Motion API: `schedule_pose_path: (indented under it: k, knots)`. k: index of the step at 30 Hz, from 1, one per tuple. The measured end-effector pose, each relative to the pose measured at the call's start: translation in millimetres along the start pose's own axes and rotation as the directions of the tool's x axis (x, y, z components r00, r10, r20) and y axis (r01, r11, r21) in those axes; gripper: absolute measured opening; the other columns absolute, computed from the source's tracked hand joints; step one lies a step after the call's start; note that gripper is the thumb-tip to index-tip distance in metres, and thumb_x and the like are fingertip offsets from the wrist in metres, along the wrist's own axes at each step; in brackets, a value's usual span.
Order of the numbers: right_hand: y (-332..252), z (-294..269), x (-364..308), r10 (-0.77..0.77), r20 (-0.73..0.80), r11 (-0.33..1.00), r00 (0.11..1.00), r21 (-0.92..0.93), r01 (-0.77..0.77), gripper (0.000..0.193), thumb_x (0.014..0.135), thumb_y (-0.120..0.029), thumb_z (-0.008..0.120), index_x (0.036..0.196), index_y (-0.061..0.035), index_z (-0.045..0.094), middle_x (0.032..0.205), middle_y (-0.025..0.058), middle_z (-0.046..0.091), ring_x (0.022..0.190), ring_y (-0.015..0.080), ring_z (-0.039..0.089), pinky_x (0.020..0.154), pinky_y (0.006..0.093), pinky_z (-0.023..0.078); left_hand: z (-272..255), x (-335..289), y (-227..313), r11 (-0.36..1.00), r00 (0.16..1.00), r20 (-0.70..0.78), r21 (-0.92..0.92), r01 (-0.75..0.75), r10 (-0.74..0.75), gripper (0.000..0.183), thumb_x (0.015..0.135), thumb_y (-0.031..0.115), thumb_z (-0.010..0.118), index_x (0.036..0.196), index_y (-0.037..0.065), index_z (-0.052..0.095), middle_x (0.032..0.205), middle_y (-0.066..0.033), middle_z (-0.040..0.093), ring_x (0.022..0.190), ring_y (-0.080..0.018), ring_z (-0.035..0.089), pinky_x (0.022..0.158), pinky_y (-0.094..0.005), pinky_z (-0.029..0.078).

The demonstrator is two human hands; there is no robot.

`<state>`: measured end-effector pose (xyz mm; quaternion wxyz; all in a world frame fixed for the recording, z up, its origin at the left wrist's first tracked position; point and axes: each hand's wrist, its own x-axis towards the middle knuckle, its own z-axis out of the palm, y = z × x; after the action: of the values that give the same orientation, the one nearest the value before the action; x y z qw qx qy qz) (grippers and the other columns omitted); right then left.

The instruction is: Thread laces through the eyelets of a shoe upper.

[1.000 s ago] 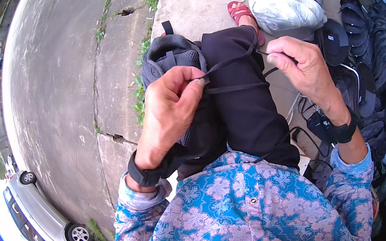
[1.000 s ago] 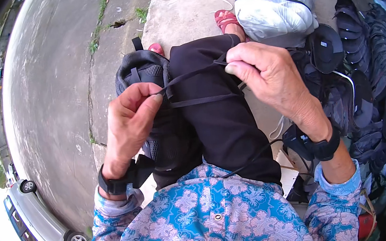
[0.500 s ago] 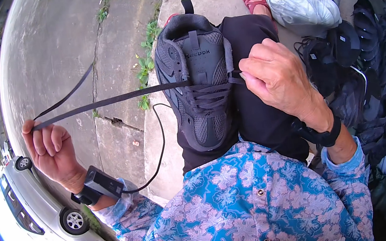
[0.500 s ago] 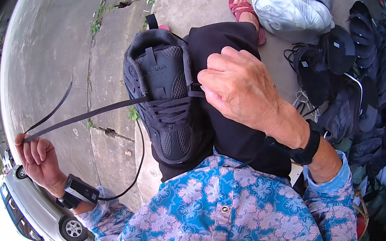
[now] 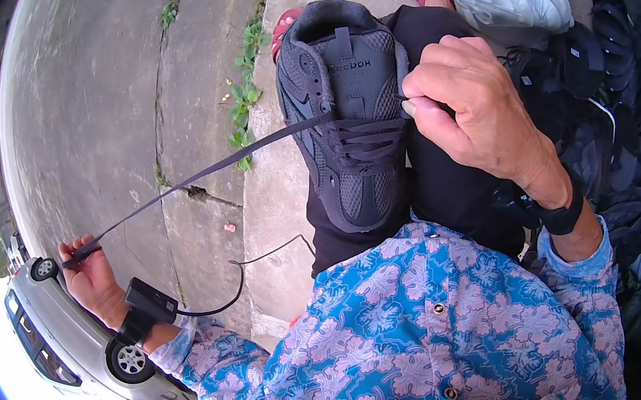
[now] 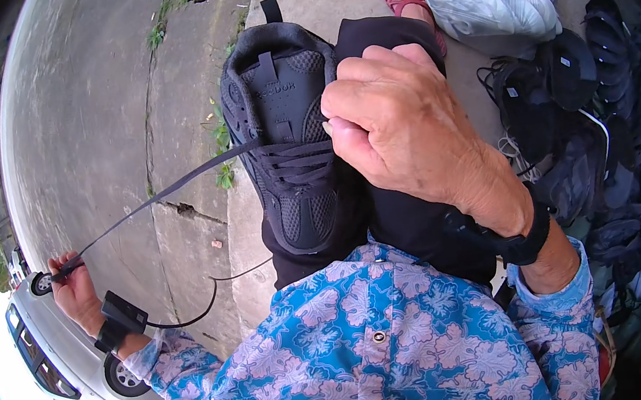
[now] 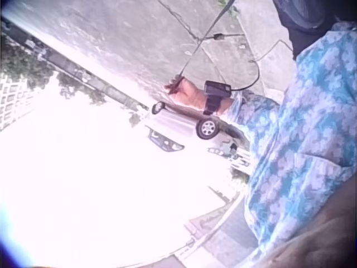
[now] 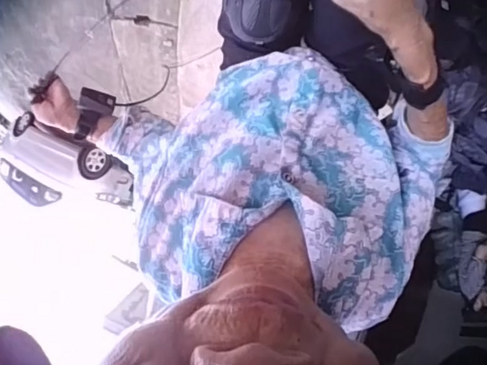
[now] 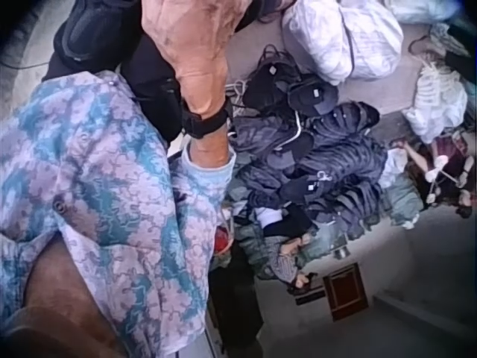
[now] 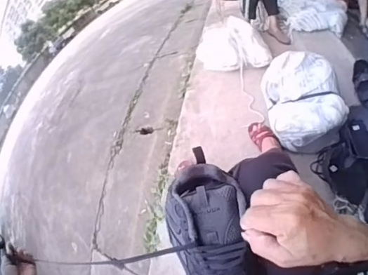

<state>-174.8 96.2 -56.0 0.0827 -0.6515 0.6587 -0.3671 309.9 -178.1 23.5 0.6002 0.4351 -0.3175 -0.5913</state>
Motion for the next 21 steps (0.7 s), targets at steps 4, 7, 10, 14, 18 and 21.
schedule_pose_path:
  k: [4,7,10,14,18,21]
  knots:
    - [-7,4,4,-0.036,0.021,0.994,0.999,-0.099,0.038,0.01,0.069,-0.006,0.065,0.069,-0.008,0.056,0.07,0.0046,0.049,0.074,0.0229,0.052,0.071,0.0376,0.037,37,1,-25,0.998,0.965,0.258,0.057,0.038,-0.051,0.016,0.096,0.01,0.047,0.106,-0.001,0.053,0.075,-0.0025,0.044,0.065,-0.0167,0.04,0.068,-0.0337,0.038]
    - [-14,13,10,-0.067,0.056,0.981,0.996,-0.177,0.076,0.01,0.068,-0.008,0.066,0.069,-0.0082,0.056,0.072,0.0047,0.05,0.076,0.0228,0.052,0.072,0.0377,0.037,107,-31,-82,0.979,0.921,0.374,0.201,0.032,-0.107,0.021,0.097,0.017,0.047,0.109,0.0,0.054,0.081,-0.004,0.049,0.072,-0.0175,0.047,0.075,-0.0342,0.041]
    - [-17,14,11,-0.035,0.09,0.969,0.995,-0.239,0.056,0.01,0.067,-0.009,0.067,0.068,-0.0079,0.057,0.073,0.005,0.051,0.078,0.0234,0.053,0.072,0.0381,0.037,165,-62,-142,0.939,0.796,0.571,0.344,-0.011,-0.2,0.027,0.099,0.018,0.042,0.113,-0.002,0.055,0.083,-0.0032,0.048,0.077,-0.0176,0.05,0.077,-0.034,0.042]
    - [-27,16,22,-0.027,0.16,0.958,0.987,-0.279,0.071,0.011,0.067,-0.01,0.068,0.069,-0.0073,0.058,0.073,0.0056,0.052,0.078,0.0245,0.053,0.072,0.0386,0.037,225,-117,-171,0.848,0.685,0.653,0.521,-0.096,-0.323,0.026,0.095,0.017,0.043,0.104,-0.001,0.06,0.064,0.0041,0.042,0.056,-0.006,0.039,0.054,-0.0207,0.033]
    - [-29,21,26,-0.017,0.174,0.97,0.985,-0.235,0.059,0.01,0.068,-0.01,0.068,0.071,-0.0073,0.059,0.074,0.0055,0.052,0.079,0.0249,0.053,0.072,0.0391,0.037,235,-136,-204,0.759,0.524,0.811,0.507,-0.408,-0.26,0.018,0.092,0.015,0.058,0.101,0.002,0.067,0.08,0.0031,0.06,0.068,-0.0049,0.05,0.06,-0.0219,0.042]
    - [-33,16,23,-0.001,0.185,0.965,0.983,-0.258,0.049,0.011,0.071,-0.011,0.068,0.075,-0.0075,0.059,0.076,0.0053,0.052,0.081,0.0246,0.053,0.074,0.0388,0.037,231,-140,-215,0.655,0.425,0.876,0.46,-0.6,-0.227,0.013,0.084,0.008,0.062,0.095,0.002,0.066,0.074,-0.004,0.06,0.068,-0.0077,0.052,0.062,-0.0263,0.046]
